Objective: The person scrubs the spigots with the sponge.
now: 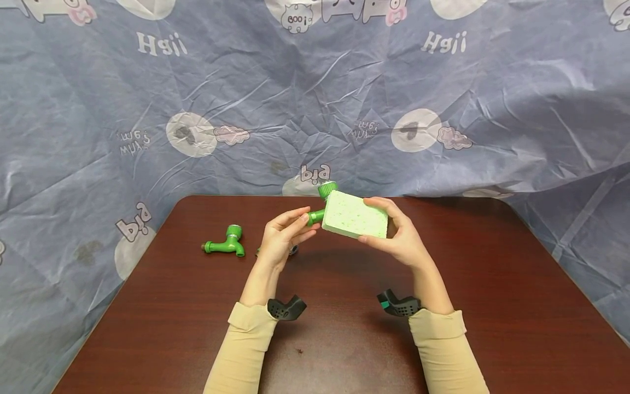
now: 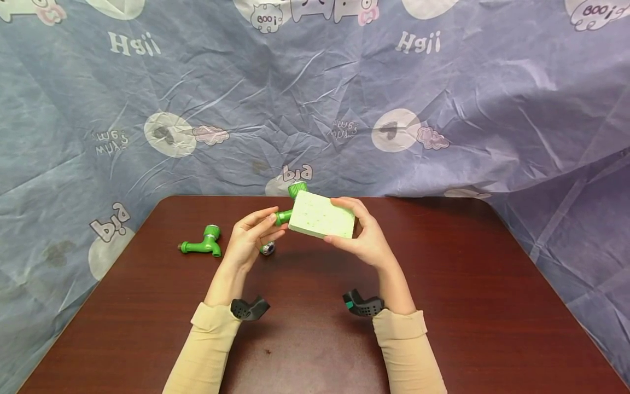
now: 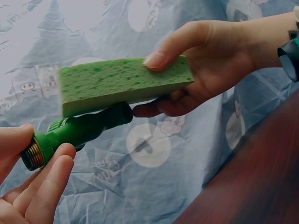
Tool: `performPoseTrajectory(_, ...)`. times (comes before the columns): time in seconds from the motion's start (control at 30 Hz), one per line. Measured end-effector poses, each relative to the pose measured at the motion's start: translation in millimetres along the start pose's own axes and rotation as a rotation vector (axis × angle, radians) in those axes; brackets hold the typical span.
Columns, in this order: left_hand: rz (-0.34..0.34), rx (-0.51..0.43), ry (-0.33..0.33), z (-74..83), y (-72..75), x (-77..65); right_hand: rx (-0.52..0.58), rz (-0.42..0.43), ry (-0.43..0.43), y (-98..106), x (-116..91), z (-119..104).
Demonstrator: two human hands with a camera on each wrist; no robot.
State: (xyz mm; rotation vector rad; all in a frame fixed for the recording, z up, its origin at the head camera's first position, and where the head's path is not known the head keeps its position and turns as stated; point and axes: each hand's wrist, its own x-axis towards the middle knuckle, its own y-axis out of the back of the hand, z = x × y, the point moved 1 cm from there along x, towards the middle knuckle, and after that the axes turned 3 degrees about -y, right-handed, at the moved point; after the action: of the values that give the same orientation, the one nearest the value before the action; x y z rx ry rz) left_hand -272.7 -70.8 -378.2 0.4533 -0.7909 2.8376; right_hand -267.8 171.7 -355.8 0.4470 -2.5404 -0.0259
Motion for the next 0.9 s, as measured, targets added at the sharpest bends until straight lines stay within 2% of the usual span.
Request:
performPoseTrajectory(0.4,0.029,0.035,-0.009,-5.7,-4.9,-0.5,-0.047,0.021,-0.05,-3.9,1.4,-0.2)
performPoseTrajectory(0.67,0.045,0.027,0.014,-7.2,-4.4,0.6,-0.042,0.022,-0.061,-4.1,2.1,2.4)
performPoseTrajectory(0.9,0.013,0.072,0.051,-5.7,-3.0,-0.4,-0.047,0.026,-0.056,-4.9,1.7,5.7)
